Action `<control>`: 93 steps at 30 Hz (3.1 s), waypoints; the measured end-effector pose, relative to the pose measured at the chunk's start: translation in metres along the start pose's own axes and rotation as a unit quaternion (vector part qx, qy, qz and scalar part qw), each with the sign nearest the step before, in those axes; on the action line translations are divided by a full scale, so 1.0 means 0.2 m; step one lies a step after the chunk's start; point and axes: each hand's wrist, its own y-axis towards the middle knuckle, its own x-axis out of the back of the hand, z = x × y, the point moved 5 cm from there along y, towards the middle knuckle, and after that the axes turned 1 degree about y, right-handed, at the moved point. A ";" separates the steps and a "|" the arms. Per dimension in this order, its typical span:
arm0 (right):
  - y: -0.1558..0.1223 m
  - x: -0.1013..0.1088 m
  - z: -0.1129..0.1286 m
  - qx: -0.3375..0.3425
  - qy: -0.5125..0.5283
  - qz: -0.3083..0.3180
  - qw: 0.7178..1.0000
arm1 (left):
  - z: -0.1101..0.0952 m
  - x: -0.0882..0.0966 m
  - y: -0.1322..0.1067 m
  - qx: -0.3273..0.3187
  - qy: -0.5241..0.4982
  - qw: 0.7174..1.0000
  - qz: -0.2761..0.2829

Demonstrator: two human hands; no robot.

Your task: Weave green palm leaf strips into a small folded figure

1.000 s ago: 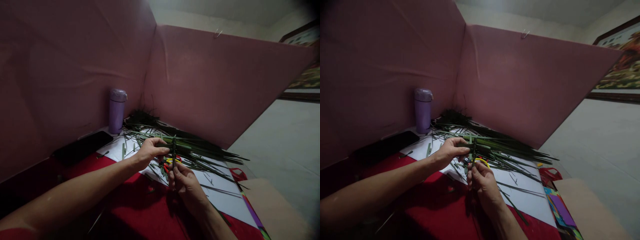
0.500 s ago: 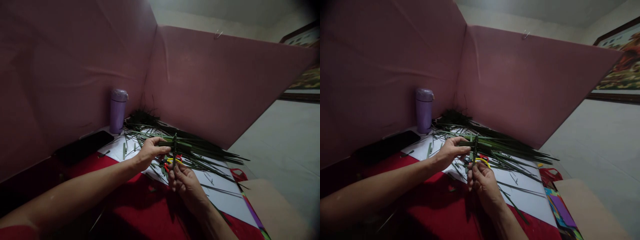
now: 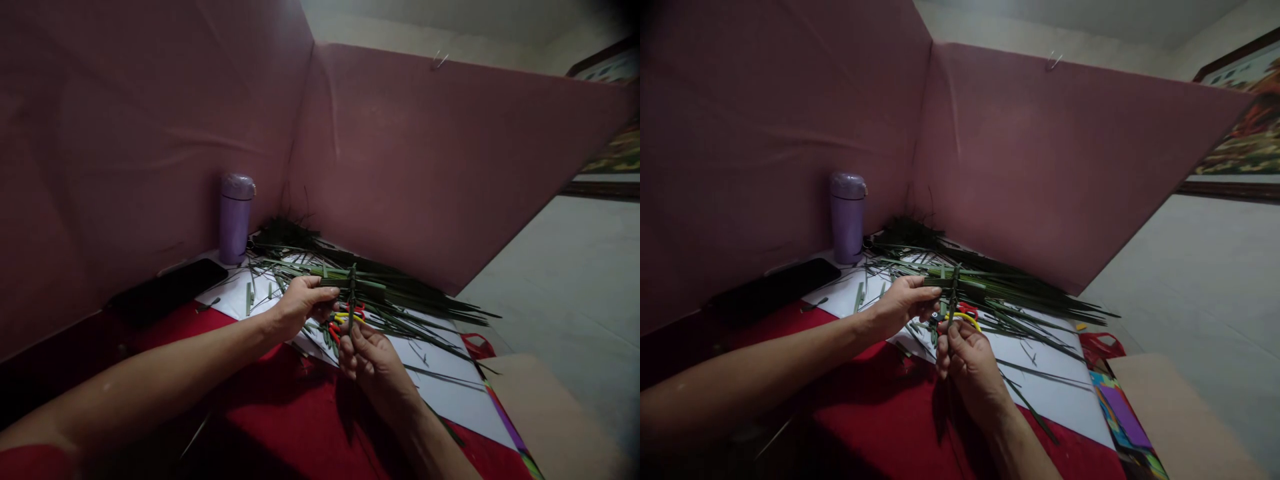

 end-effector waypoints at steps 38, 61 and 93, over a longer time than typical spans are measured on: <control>0.02 0.06 0.01 0.029 -0.023 -0.026 0.999 | 0.03 0.02 0.01 0.063 -0.092 0.993 -0.031; 0.00 0.16 0.11 0.166 -0.160 -0.164 0.959 | 0.05 -0.02 -0.01 0.015 -0.011 0.999 0.030; -0.11 0.06 0.15 0.363 -0.347 -0.106 0.858 | -0.23 -0.28 -0.32 -0.526 0.404 0.738 0.123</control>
